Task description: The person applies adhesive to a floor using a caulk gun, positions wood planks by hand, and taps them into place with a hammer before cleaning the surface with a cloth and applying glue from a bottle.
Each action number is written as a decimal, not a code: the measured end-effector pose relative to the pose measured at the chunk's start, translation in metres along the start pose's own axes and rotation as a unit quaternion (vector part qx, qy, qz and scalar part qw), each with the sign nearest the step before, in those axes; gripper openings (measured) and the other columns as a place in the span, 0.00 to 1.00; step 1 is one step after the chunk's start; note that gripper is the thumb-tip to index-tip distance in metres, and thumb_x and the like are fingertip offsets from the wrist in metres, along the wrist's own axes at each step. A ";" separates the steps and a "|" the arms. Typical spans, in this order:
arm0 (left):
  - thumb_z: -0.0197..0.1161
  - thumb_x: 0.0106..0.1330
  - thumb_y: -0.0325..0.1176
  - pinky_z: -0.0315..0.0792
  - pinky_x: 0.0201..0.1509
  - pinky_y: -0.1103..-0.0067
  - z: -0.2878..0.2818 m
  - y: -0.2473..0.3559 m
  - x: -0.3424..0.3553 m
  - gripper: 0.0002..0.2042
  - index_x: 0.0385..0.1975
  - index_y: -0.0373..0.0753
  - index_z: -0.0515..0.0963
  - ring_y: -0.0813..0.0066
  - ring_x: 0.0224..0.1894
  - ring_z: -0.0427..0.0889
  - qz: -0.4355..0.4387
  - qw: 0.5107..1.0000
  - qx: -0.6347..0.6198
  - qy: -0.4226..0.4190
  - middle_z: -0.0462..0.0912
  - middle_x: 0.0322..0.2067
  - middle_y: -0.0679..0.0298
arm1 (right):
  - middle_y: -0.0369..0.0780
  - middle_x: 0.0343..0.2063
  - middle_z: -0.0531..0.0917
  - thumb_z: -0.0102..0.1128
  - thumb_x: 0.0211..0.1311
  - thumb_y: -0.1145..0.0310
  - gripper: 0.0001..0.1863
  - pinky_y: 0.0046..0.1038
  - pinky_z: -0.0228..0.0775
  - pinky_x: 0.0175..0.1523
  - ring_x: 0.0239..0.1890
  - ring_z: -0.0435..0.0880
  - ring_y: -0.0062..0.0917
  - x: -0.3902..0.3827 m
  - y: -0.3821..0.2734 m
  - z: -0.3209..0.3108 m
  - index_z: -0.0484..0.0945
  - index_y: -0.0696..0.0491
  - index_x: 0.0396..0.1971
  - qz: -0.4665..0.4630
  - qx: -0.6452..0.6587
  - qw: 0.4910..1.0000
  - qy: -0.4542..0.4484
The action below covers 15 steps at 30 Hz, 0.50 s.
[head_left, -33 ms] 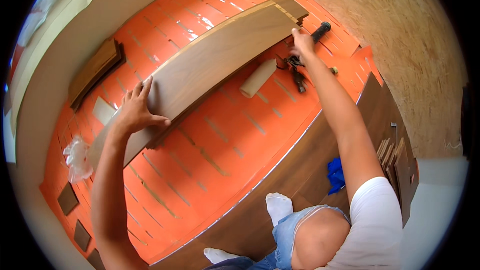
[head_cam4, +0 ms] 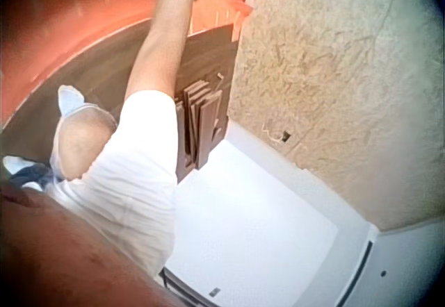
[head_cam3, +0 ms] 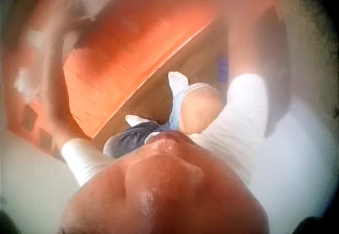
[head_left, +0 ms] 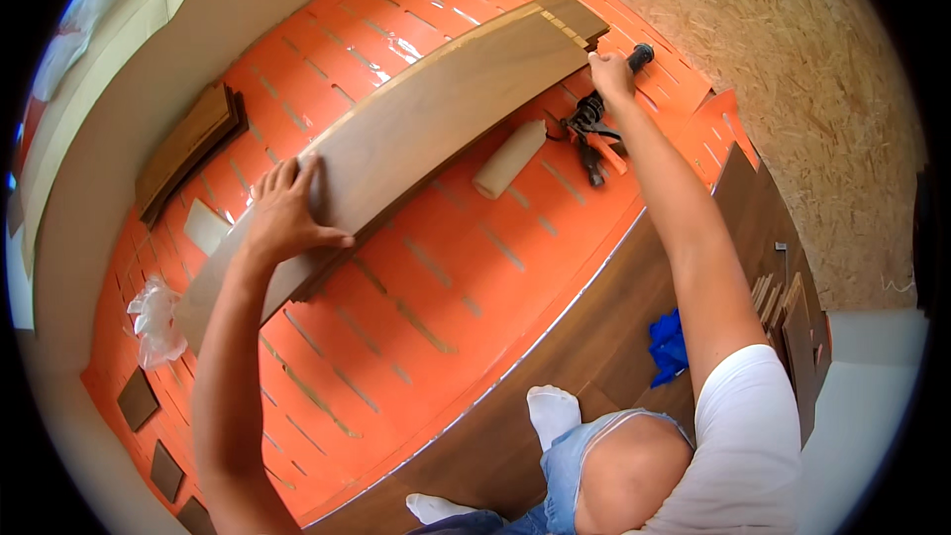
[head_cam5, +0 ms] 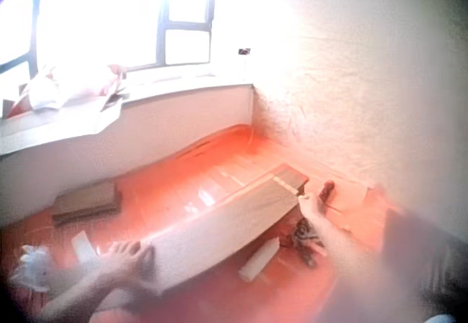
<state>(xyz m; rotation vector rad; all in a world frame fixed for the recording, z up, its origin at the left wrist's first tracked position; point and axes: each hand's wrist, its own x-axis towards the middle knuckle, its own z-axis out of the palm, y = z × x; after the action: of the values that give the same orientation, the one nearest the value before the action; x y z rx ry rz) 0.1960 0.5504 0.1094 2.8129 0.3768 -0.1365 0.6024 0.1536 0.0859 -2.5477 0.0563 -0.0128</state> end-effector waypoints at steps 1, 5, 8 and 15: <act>0.85 0.30 0.62 0.58 0.77 0.54 0.007 0.015 0.014 0.70 0.78 0.43 0.54 0.40 0.74 0.58 0.011 1.000 -0.008 0.015 0.63 0.70 0.42 | 0.47 0.37 0.88 0.61 0.68 0.52 0.23 0.39 0.77 0.48 0.44 0.87 0.37 0.018 0.000 0.002 0.83 0.61 0.41 -0.061 0.038 0.997 0.030; 0.84 0.33 0.64 0.66 0.72 0.61 0.016 0.045 0.058 0.67 0.75 0.32 0.59 0.46 0.69 0.66 -0.021 0.999 -0.017 0.043 0.68 0.65 0.44 | 0.47 0.39 0.86 0.60 0.70 0.51 0.25 0.42 0.77 0.47 0.43 0.86 0.38 0.069 -0.013 0.011 0.82 0.61 0.45 -0.046 0.156 0.981 -0.106; 0.83 0.32 0.65 0.67 0.70 0.63 0.013 0.051 0.065 0.67 0.72 0.28 0.61 0.47 0.65 0.69 -0.041 0.998 -0.012 0.034 0.72 0.60 0.44 | 0.45 0.50 0.82 0.55 0.73 0.46 0.28 0.49 0.81 0.49 0.48 0.84 0.37 0.083 -0.026 0.009 0.78 0.57 0.56 0.026 0.135 0.977 -0.161; 0.84 0.25 0.67 0.67 0.69 0.58 0.003 0.055 0.068 0.66 0.67 0.28 0.68 0.45 0.68 0.69 -0.065 0.998 -0.020 0.012 0.74 0.61 0.42 | 0.48 0.55 0.81 0.61 0.53 0.22 0.52 0.47 0.80 0.52 0.55 0.82 0.40 0.087 -0.039 -0.011 0.73 0.52 0.65 0.040 0.050 0.961 -0.271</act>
<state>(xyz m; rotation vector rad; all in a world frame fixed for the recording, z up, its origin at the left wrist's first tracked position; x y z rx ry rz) 0.2761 0.5159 0.1131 2.7525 0.5633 -0.1226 0.6906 0.1754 0.1166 -2.3599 -0.0534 0.6917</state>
